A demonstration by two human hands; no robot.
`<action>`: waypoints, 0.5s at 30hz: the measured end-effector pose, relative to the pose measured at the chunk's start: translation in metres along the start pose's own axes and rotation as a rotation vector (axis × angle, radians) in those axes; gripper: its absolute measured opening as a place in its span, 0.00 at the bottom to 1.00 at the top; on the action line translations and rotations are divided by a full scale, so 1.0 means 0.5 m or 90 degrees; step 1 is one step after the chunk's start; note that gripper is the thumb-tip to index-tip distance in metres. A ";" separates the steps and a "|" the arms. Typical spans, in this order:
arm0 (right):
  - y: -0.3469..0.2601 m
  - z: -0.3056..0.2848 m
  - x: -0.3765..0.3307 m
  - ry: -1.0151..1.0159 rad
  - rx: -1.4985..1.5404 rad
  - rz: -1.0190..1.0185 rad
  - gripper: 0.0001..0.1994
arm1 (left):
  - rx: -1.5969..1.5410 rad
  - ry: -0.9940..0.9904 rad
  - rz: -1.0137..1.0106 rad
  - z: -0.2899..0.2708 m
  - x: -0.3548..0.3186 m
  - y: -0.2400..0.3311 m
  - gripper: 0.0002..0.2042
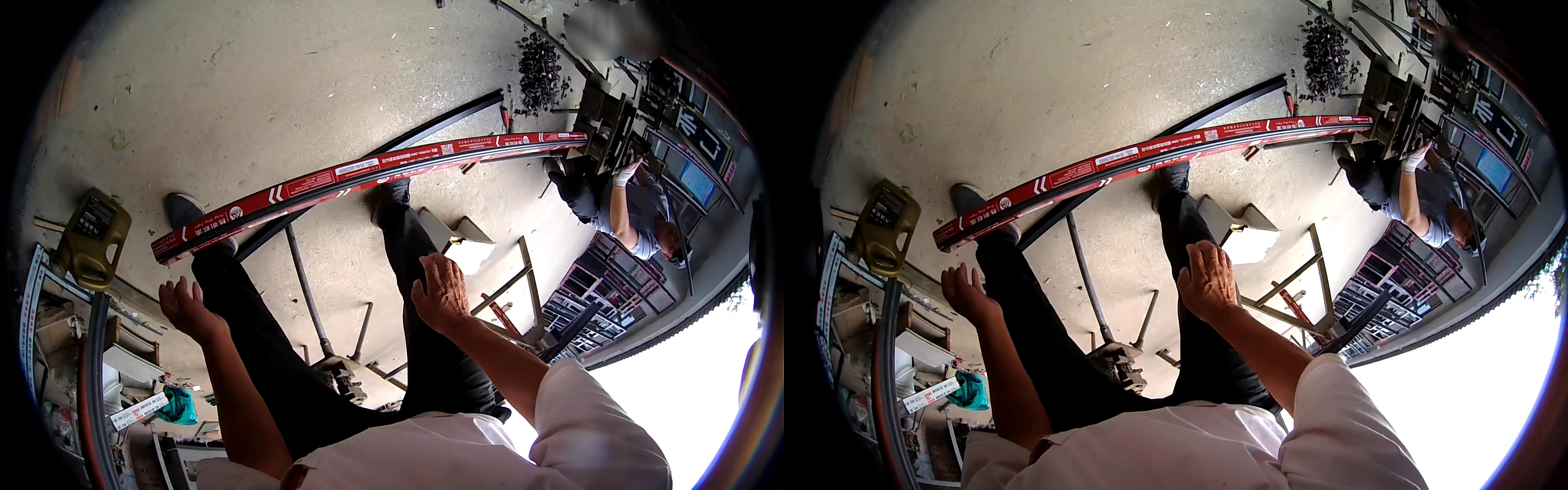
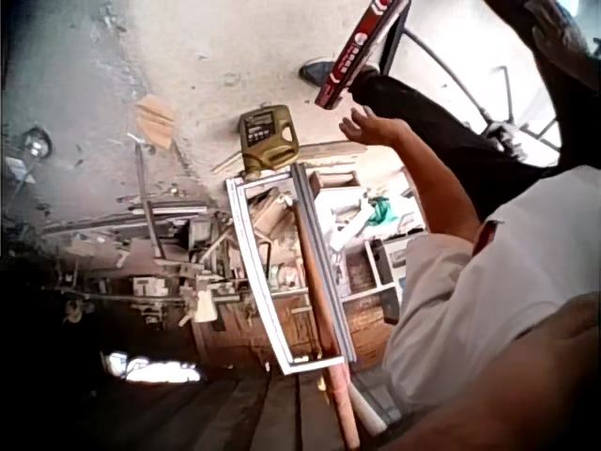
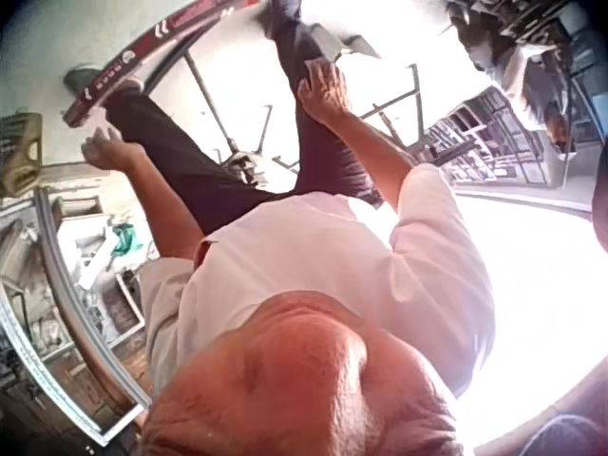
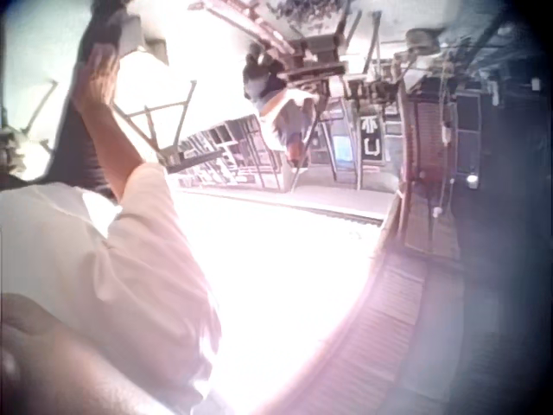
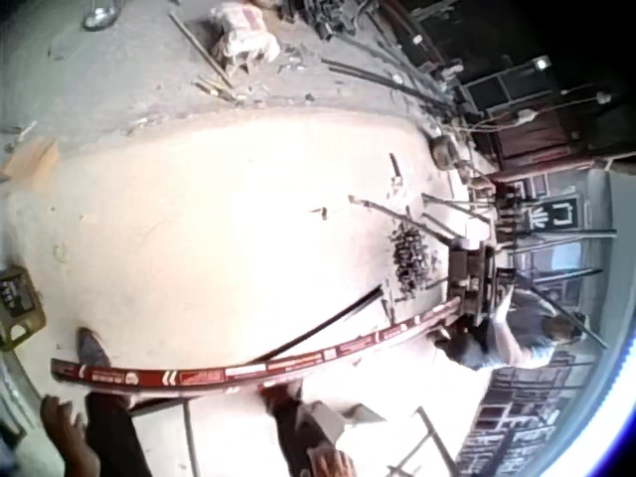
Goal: The person handles long metal profiles, peeling off red protective film and fitting them together. The person sits on the floor to manipulate the profiles and uses a tape measure to check dimensions.
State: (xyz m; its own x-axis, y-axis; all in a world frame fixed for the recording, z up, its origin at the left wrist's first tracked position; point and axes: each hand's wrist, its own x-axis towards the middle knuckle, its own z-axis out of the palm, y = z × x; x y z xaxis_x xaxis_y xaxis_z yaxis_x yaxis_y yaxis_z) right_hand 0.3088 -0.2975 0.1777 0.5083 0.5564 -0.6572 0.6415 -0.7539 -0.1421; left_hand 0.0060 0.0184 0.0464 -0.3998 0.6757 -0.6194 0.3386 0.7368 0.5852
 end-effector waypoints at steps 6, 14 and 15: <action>0.094 -0.016 -0.117 -0.083 0.130 0.341 0.29 | 0.180 -0.105 0.062 -0.074 -0.077 0.009 0.23; 0.169 -0.053 -0.096 -0.179 0.253 0.411 0.24 | 0.426 -0.452 0.082 0.048 -0.367 0.063 0.10; 0.177 -0.047 -0.104 -0.158 0.275 0.411 0.23 | 0.446 -0.500 0.107 0.066 -0.393 0.055 0.09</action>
State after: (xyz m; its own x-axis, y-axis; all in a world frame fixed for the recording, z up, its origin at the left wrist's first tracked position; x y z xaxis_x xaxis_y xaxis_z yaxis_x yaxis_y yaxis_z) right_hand 0.3525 -0.3848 0.2170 0.5278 -0.0886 -0.8447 -0.0378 -0.9960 0.0808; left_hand 0.1221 -0.0936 0.1669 0.2741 0.4114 -0.8693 0.8529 0.3137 0.4174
